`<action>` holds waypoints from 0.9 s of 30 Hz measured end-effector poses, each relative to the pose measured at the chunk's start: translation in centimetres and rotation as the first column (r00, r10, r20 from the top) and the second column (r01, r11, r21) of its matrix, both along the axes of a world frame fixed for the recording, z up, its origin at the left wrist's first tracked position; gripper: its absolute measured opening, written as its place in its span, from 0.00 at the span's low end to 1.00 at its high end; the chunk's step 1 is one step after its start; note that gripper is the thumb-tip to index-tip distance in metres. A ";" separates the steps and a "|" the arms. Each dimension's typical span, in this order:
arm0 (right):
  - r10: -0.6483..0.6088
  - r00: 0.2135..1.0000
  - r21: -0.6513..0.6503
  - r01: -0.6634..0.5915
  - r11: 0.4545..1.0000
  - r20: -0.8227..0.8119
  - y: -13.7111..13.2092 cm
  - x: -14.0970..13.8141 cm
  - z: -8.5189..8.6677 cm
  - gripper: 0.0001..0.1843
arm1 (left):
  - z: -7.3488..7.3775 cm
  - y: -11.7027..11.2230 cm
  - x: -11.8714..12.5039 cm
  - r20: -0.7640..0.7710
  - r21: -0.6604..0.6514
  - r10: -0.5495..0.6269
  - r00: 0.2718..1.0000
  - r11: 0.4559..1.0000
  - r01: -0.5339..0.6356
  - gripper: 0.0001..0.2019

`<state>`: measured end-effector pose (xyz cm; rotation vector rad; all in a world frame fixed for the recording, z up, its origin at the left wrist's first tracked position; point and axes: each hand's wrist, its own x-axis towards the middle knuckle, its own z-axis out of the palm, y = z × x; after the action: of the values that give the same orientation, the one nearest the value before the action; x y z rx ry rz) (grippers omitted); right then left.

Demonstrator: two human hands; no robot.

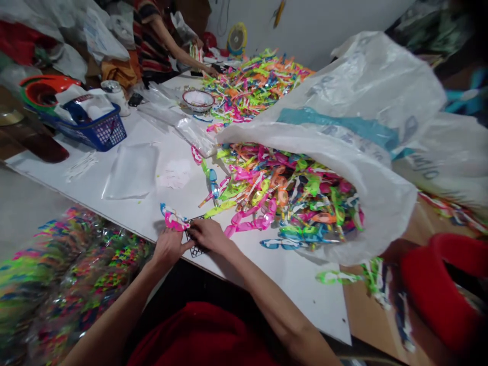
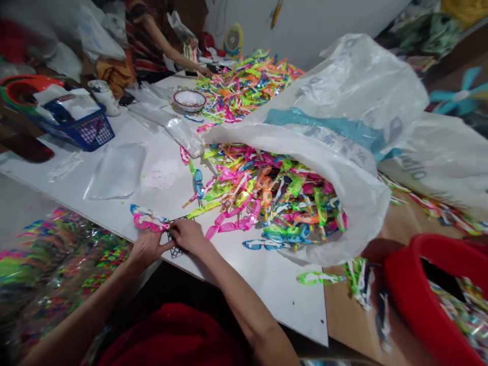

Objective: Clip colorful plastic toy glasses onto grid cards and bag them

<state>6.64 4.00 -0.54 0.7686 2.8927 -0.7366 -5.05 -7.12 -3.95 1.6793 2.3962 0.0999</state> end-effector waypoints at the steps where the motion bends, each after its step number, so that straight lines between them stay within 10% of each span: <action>1: -0.004 1.000 0.014 0.005 1.000 -0.019 1.3 1.0 0.2 0.12 | 0.1 0.0 0.0 -0.019 0.002 -0.006 1.000 1.000 0.006 0.20; 6: -0.190 0.973 0.365 0.132 0.921 0.127 8.0 5.0 1.3 0.17 | 0.4 0.0 0.1 0.000 -0.045 0.026 1.000 0.999 -0.026 0.25; 11: -0.223 0.971 0.366 0.176 0.914 0.089 9.8 6.0 0.9 0.14 | 0.2 -0.6 0.3 0.071 0.031 0.038 0.997 0.999 -0.040 0.28; 17: -0.290 0.877 -0.059 0.290 0.955 -0.383 4.6 5.1 0.1 0.10 | 0.4 -0.2 1.2 0.024 -0.013 0.089 0.996 0.996 -0.089 0.34; 22: -0.366 0.820 -0.335 0.228 0.914 -0.441 1.2 3.8 -1.9 0.05 | 1.0 0.4 1.8 -0.011 -0.055 0.105 0.994 0.993 -0.105 0.34; 27: -0.465 0.746 -0.517 0.190 0.834 -0.476 -0.2 3.3 0.1 0.07 | 1.2 0.4 2.0 -0.017 -0.023 0.121 0.993 0.992 -0.121 0.33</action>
<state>9.95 3.83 -0.44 1.1876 2.8643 -1.9134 -3.08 -6.72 -2.79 1.5296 2.5000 0.0768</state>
